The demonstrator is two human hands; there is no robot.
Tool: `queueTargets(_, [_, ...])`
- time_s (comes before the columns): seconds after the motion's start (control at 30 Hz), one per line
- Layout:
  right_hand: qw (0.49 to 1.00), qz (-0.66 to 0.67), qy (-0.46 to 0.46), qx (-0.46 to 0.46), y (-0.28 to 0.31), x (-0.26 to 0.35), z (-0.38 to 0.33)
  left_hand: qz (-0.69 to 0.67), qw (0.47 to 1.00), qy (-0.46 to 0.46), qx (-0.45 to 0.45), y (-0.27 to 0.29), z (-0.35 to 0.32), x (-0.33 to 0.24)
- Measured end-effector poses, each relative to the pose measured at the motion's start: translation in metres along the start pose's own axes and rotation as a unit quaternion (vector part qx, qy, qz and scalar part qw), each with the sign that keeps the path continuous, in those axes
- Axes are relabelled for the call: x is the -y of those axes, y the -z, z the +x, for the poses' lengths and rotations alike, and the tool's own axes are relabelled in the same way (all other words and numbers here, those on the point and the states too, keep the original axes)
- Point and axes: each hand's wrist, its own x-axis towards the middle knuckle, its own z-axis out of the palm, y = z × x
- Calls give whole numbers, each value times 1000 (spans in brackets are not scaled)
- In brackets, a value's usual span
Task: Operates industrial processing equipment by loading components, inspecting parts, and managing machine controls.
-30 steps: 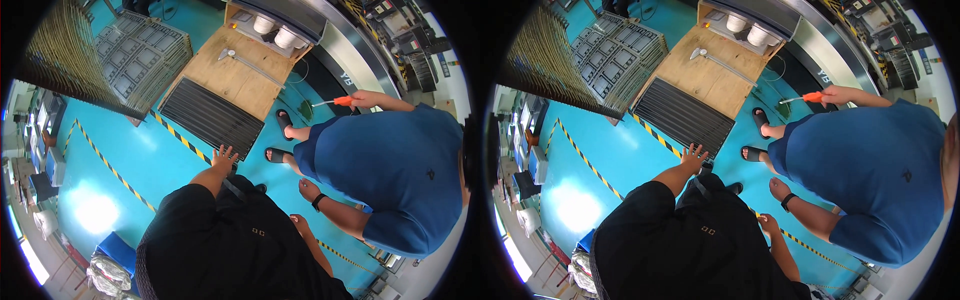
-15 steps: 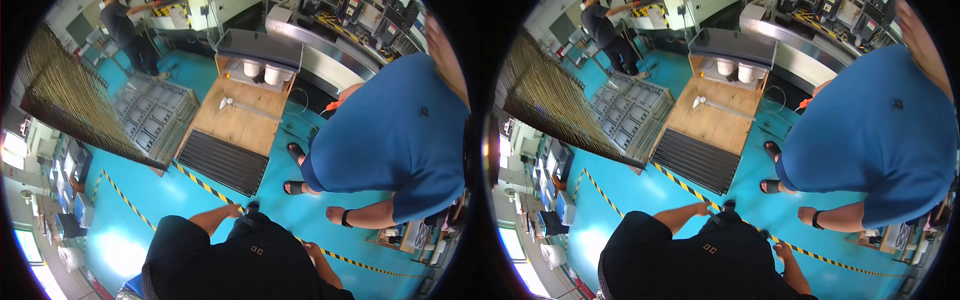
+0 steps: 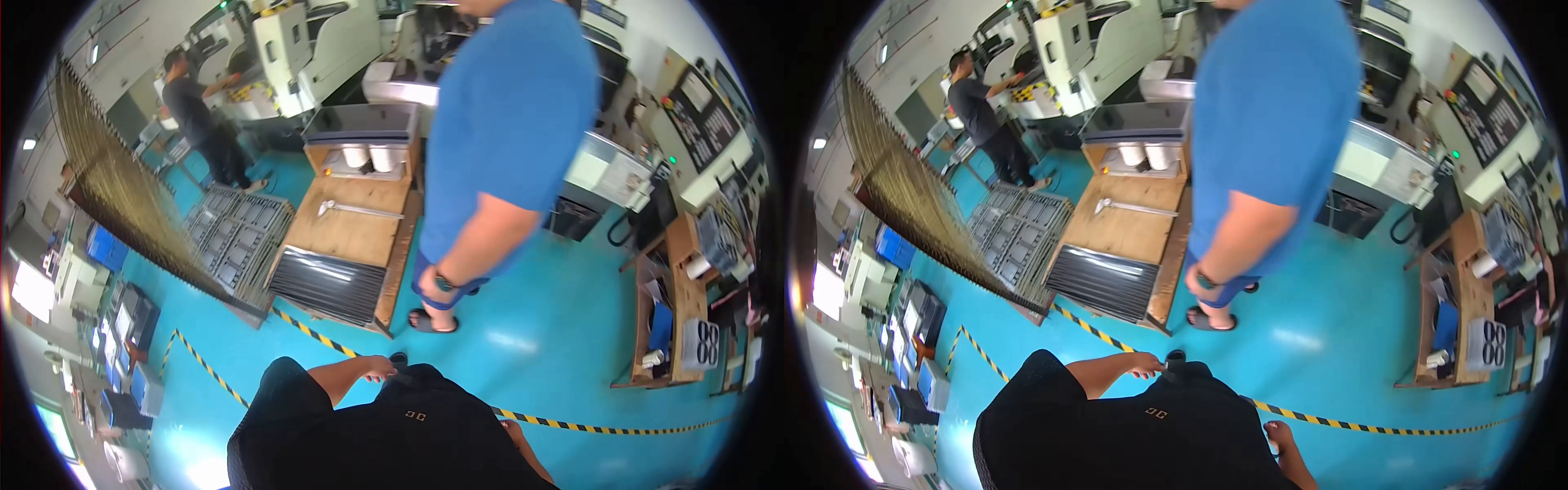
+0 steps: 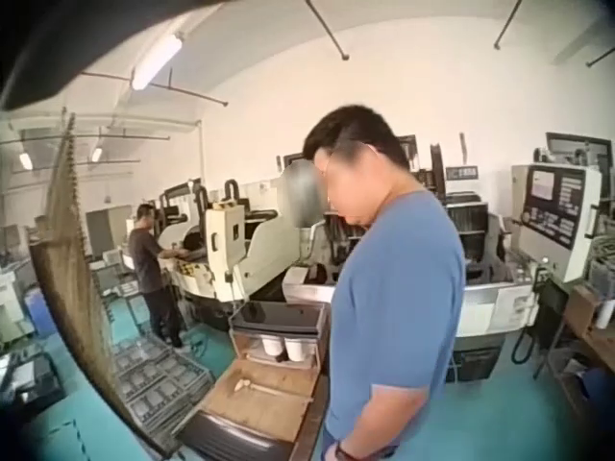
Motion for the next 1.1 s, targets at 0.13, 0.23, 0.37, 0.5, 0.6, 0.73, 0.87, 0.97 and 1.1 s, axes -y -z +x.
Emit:
queueTargets(0.13, [999,8,9,-52,42,-116,-55,140,989,-42,3,-70,18,-77])
queueTargets(0.23, [997,-6,-63,-46,59,-214,-76,294,948,-125,-3,-122,45,-126])
queueTargets(0.37, [960,225,-129,-108,71,-287,-89,305,936,-174,-24,-169,102,-166])
queueTargets(0.5, [968,191,-109,-123,114,-276,-86,310,943,-117,26,-193,109,-245])
queueTargets(0.6, [950,212,-68,-221,159,-268,-82,330,942,-26,51,-210,143,-302])
queueTargets(0.73, [925,196,-88,-312,238,-287,-104,388,920,-1,63,-245,196,-384])
queueTargets(0.87, [912,177,-229,-291,284,-378,-138,386,920,-55,50,-294,241,-522])
queueTargets(0.97, [927,117,-285,-215,263,-453,-175,492,858,-52,135,-335,300,-659])
queueTargets(1.1, [932,145,-307,-123,222,-503,-191,553,774,-277,135,-413,335,-828])
